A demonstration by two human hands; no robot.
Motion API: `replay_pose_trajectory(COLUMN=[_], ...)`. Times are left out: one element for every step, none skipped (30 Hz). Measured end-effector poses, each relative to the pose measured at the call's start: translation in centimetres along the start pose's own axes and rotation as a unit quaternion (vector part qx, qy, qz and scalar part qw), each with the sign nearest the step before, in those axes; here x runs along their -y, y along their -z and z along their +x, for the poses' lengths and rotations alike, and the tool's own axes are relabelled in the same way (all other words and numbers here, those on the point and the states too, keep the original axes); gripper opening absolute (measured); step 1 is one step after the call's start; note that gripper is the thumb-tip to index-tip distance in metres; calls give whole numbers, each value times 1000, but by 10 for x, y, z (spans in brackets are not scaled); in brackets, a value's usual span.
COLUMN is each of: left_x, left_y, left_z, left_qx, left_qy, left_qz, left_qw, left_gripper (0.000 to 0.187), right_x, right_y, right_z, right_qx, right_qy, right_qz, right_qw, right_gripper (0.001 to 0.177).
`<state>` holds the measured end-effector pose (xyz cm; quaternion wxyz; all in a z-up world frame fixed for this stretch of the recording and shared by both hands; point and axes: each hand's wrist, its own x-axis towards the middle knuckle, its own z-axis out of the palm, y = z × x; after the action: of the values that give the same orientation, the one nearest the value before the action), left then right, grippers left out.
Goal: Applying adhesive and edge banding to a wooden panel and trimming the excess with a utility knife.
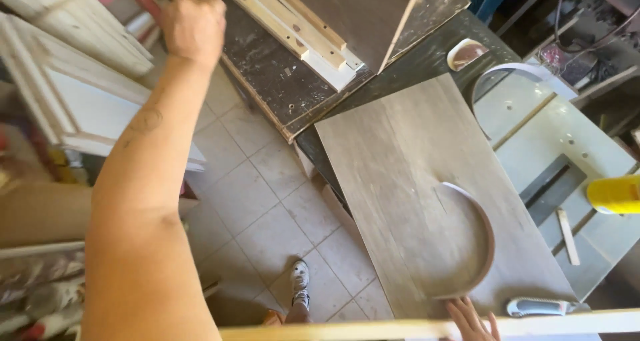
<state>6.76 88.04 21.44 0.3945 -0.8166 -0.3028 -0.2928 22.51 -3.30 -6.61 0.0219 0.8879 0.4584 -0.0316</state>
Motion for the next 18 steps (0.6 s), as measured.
replay_pose_trajectory(left_x=[-8,-21,-35,-50,-65,-83,-99,-117,-134,-147,-161,-183,-188,-197,-202,-212,-219,-221], left_y=[59,122,185,240,294,346,394,441,485,537,585,630,669,701,730,743,753,757], left_z=[6,5,2,-4,-11,-19,-24,-31,-36,-43,-49,-50,-53,-53,-54,-68,-83,-96], left_qx=[-7,35,77,79,96,110,111,46,-20,-20,35,86,81,47,13,8,6,12], left_qy=[0,-17,-33,-28,-34,-36,-28,-132,-235,-234,-182,-138,-150,-184,-215,-243,-231,-212], left_qz=[14,-79,-172,-161,-307,-451,-445,-423,-393,-391,-478,-570,-582,-625,-665,-683,-724,-755], left_qw=[1000,996,981,983,946,885,888,896,889,890,859,805,795,758,715,689,650,620], left_gripper=[14,19,25,25,25,25,25,29,32,32,35,39,39,30,22,22,10,14], right_x=[6,8,11,22,35,45,46,47,50,48,45,37,36,34,31,25,20,18], right_y=[5,14,24,54,84,118,136,155,173,190,206,224,253,279,304,307,309,311], right_z=[14,20,23,25,25,22,13,1,-10,-22,-32,-49,-57,-69,-77,-95,-111,-115], right_qx=[-11,30,71,67,7,-49,-48,-89,-130,-132,-160,-191,-195,-251,-310,-322,-323,-319], right_qy=[7,33,60,71,133,191,201,222,243,245,229,193,176,169,163,124,125,137], right_qz=[8,12,15,17,100,179,178,203,227,228,254,274,269,308,341,330,314,305], right_qw=[1000,999,996,995,986,964,962,950,934,933,926,922,927,902,872,878,884,887], right_gripper=[91,91,96,96,90,85,85,75,67,67,78,88,88,99,111,111,103,95])
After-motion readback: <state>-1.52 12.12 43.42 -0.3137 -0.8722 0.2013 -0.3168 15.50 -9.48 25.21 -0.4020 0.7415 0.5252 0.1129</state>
